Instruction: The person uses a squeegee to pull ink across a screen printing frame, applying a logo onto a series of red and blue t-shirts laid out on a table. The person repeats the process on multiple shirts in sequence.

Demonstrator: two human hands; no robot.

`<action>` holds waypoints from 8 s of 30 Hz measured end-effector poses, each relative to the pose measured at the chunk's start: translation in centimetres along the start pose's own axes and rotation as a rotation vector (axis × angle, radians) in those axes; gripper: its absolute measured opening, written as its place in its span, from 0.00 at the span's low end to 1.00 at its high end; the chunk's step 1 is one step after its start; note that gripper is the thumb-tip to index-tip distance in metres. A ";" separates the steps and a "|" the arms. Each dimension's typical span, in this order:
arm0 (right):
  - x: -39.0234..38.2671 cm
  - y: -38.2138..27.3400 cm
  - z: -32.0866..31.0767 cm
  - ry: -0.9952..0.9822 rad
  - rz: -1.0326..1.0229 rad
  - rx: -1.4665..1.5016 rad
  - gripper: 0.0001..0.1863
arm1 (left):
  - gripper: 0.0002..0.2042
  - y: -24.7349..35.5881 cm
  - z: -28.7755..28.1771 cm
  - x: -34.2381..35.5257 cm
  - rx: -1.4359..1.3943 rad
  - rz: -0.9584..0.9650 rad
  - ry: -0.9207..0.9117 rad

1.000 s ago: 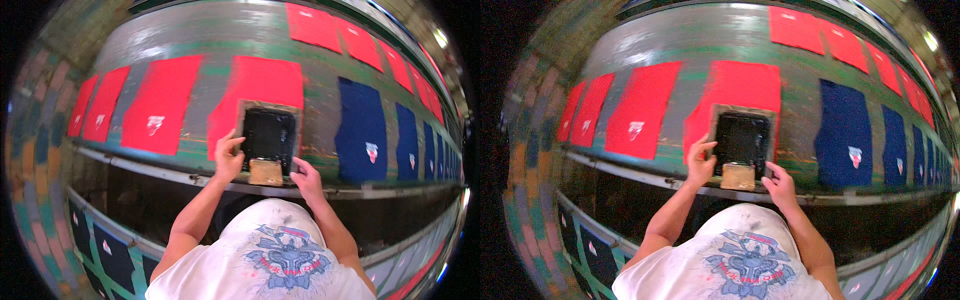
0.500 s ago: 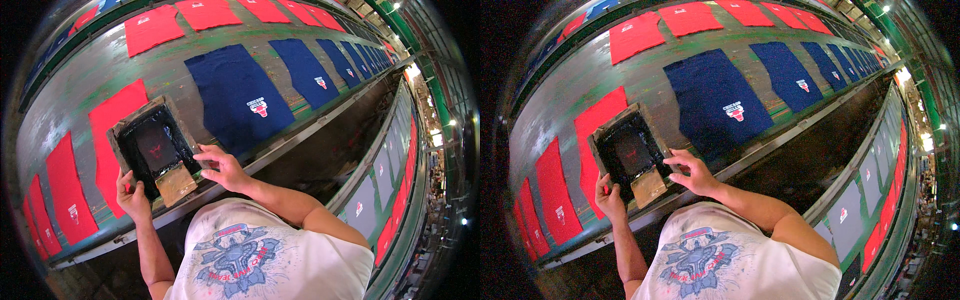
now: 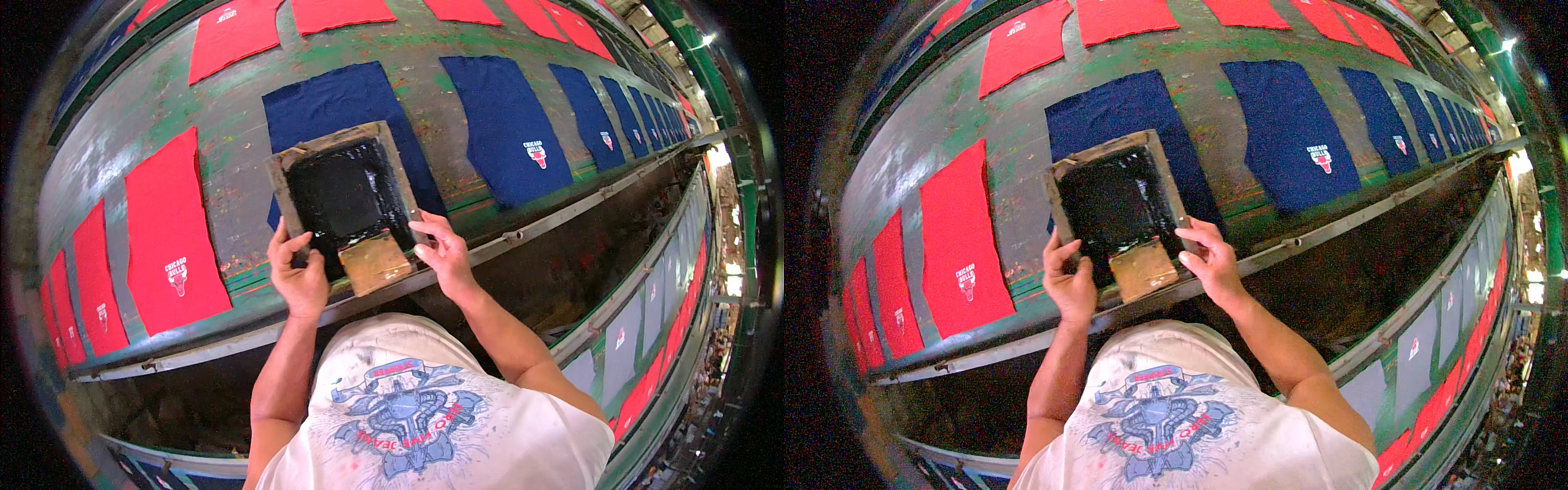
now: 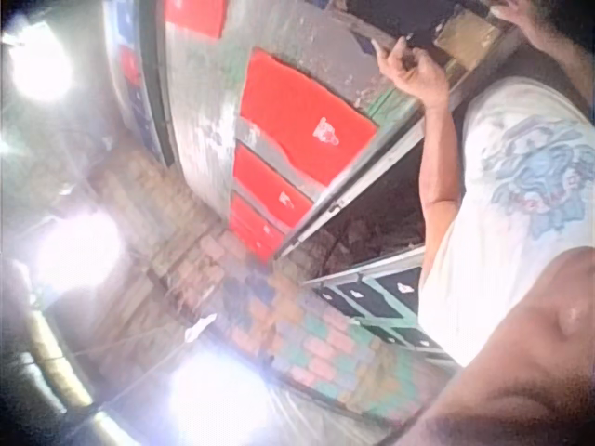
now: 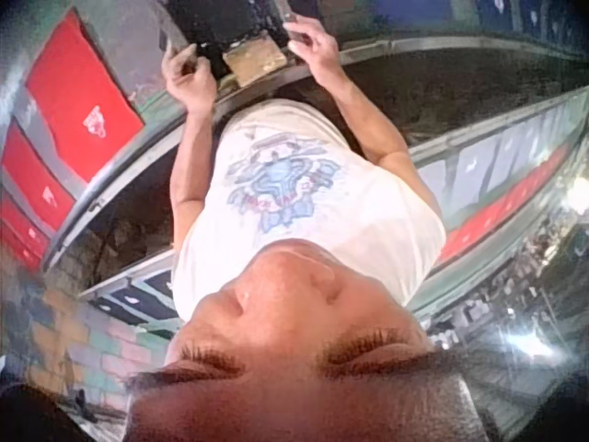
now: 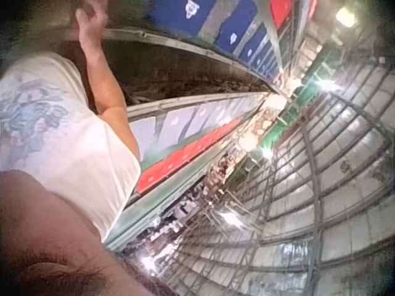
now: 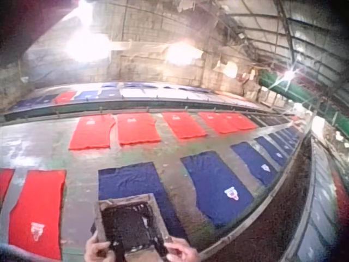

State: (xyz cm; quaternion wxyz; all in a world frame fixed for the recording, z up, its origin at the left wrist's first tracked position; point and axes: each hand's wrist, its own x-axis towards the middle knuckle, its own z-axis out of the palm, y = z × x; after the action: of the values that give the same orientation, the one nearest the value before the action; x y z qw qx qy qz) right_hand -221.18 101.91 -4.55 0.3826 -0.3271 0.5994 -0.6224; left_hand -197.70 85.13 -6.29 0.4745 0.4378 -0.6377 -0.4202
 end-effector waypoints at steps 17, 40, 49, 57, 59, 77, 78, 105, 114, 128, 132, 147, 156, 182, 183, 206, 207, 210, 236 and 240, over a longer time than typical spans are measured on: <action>0.3 1.8 -7.1 0.008 0.022 -0.190 0.22 | 0.14 -2.7 6.0 -2.7 -0.196 -0.165 -0.016; 0.9 0.8 -6.9 0.034 0.028 -0.221 0.23 | 0.13 -2.7 5.7 -2.1 -0.262 -0.234 -0.072; -0.1 -3.8 -3.2 -0.372 -0.623 -0.940 0.22 | 0.13 -3.3 5.2 -2.1 -0.254 -0.256 -0.107; 2.3 -5.0 -0.4 -0.387 -0.672 -1.052 0.16 | 0.28 -2.1 4.6 -2.4 -0.030 -0.205 -0.145; 3.2 -5.7 0.0 -0.446 -0.639 -1.086 0.15 | 0.28 -1.4 3.7 -2.2 0.265 0.030 -0.217; 16.5 -4.5 1.7 -0.363 -0.593 -1.108 0.20 | 0.25 2.1 2.3 0.2 0.880 0.342 -0.405; 16.6 -4.3 1.6 -0.377 -0.634 -1.110 0.22 | 0.25 2.3 2.5 0.2 0.890 0.329 -0.403; 4.8 -3.9 -5.5 -0.530 -0.595 -0.710 0.24 | 0.23 0.6 5.3 -1.5 0.617 0.088 -0.090; 4.3 -1.4 -8.9 -0.192 0.180 -0.274 0.31 | 0.33 -1.7 5.7 -2.3 0.214 -0.046 -0.051; 2.4 -4.6 -12.3 -0.343 -0.088 -0.403 0.31 | 0.20 3.3 6.6 -1.7 0.093 0.022 -0.025; 2.9 -4.0 -16.6 -0.275 -0.108 -0.152 0.28 | 0.19 5.5 11.5 -1.6 -0.040 0.044 -0.011; 5.6 -4.3 -48.2 -0.010 -0.002 -0.034 0.22 | 0.15 13.5 45.5 -9.5 0.018 0.102 -0.023; 5.5 -2.7 -53.4 0.045 0.012 -0.116 0.21 | 0.14 11.8 50.3 -12.1 0.047 0.062 -0.061; 6.4 -2.3 -55.4 -0.063 0.051 -0.203 0.21 | 0.10 9.2 51.5 -12.7 -0.208 -0.173 -0.034; 6.4 -2.2 -55.4 -0.058 0.064 -0.181 0.21 | 0.10 9.1 51.5 -12.7 -0.222 -0.180 -0.039; 7.2 -7.7 -49.7 -0.401 -0.637 -0.969 0.18 | 0.10 8.6 51.1 -12.6 -0.215 -0.224 -0.063; 7.3 -7.7 -49.5 -0.388 -0.644 -0.972 0.17 | 0.10 8.4 51.0 -12.6 -0.205 -0.198 -0.074; 7.4 -7.8 -48.3 -0.364 -0.643 -1.013 0.18 | 0.09 8.1 50.8 -12.4 -0.159 -0.157 -0.097; 17.8 -6.8 -44.0 0.195 -0.116 -1.268 0.17 | 0.31 8.2 50.8 -13.2 0.059 -0.002 -0.063; 19.0 -7.2 -43.2 0.024 -0.210 -1.193 0.17 | 0.30 8.4 50.6 -13.0 0.084 0.024 -0.061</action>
State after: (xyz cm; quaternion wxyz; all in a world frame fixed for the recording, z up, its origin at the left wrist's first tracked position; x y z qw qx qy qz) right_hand -268.53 106.75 -1.28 0.0628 -0.5358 0.8136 -0.2170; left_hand -246.08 105.84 -11.29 0.4409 0.4369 -0.6741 -0.4005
